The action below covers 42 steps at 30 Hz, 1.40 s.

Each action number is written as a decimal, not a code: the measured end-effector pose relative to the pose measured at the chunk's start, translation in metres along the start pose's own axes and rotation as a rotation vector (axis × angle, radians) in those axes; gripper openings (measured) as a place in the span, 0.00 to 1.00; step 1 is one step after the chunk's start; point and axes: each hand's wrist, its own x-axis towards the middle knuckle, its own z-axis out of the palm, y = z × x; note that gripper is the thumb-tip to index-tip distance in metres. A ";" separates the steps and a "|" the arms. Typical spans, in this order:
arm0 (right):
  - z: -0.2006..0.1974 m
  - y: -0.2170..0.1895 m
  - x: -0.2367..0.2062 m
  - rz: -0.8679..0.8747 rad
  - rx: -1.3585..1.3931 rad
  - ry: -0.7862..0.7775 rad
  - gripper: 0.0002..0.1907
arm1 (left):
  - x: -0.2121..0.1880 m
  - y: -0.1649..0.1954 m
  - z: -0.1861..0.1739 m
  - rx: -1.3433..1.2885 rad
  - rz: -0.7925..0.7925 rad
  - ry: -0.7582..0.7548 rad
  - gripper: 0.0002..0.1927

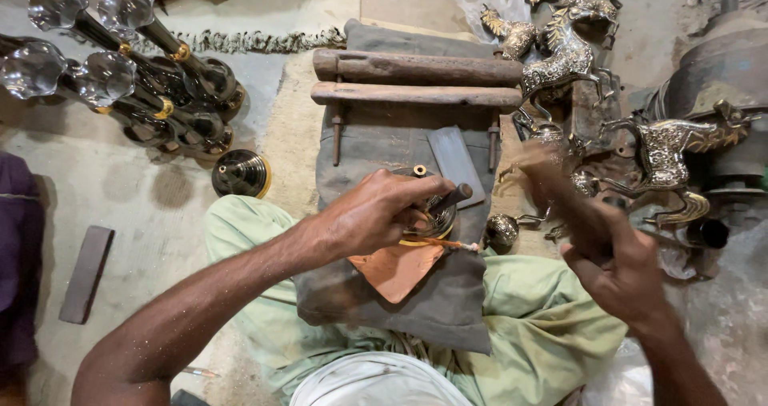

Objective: The person sits cross-legged on the floor holding a chisel against a brass ornamental object resting on a leather pad, and repeatedly strikes the chisel with a wooden mallet to shape or decorate the metal surface, repositioning the chisel between strikes.

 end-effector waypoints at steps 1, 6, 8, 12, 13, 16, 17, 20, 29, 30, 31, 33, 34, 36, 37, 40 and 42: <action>0.004 -0.001 0.000 0.053 0.195 0.023 0.24 | 0.001 -0.001 0.000 0.008 0.006 0.000 0.31; 0.002 -0.003 0.001 -0.061 0.013 0.088 0.31 | 0.002 -0.003 -0.003 -0.018 -0.030 -0.027 0.29; 0.001 -0.004 0.002 -0.077 -0.021 0.127 0.28 | 0.002 -0.004 -0.003 -0.016 -0.004 -0.029 0.29; 0.003 -0.003 0.004 -0.058 -0.116 0.169 0.29 | 0.003 -0.006 -0.004 -0.051 0.053 -0.019 0.29; 0.008 -0.003 0.004 0.021 0.083 0.186 0.30 | 0.004 -0.007 -0.005 -0.049 0.046 -0.024 0.29; 0.006 0.000 0.004 -0.326 -0.497 0.196 0.29 | 0.004 -0.010 -0.005 -0.056 0.062 -0.023 0.28; 0.006 0.002 0.003 -0.230 -0.353 0.227 0.27 | 0.004 -0.011 -0.005 -0.060 0.089 -0.016 0.27; 0.007 0.006 0.001 -0.135 -0.215 0.274 0.24 | 0.004 -0.013 -0.005 -0.063 0.123 -0.019 0.26; 0.019 0.005 -0.001 -0.287 -0.397 0.272 0.26 | 0.007 -0.018 -0.007 -0.093 0.132 -0.046 0.23; 0.017 0.004 -0.001 -0.218 -0.271 0.277 0.27 | 0.007 -0.018 -0.008 -0.096 0.134 -0.048 0.22; 0.015 0.004 -0.001 -0.146 -0.144 0.281 0.28 | 0.006 -0.017 -0.008 -0.098 0.150 -0.047 0.22; 0.009 0.003 0.000 -0.287 -0.425 0.255 0.27 | 0.007 -0.017 -0.009 -0.102 0.188 -0.044 0.22; 0.006 0.003 0.001 -0.359 -0.564 0.238 0.27 | 0.007 -0.017 -0.010 -0.113 0.169 -0.053 0.22; 0.004 0.003 0.003 -0.229 -0.298 0.251 0.28 | 0.007 -0.017 -0.010 -0.134 0.129 -0.073 0.23; 0.003 0.003 0.003 -0.163 -0.163 0.256 0.28 | 0.007 -0.018 -0.011 -0.136 0.118 -0.083 0.22; 0.001 0.001 0.004 -0.395 -0.594 0.257 0.26 | 0.008 -0.021 -0.011 -0.147 0.108 -0.101 0.22; -0.001 -0.001 0.002 -0.180 -0.342 0.287 0.26 | 0.009 -0.023 -0.011 -0.156 0.131 -0.104 0.24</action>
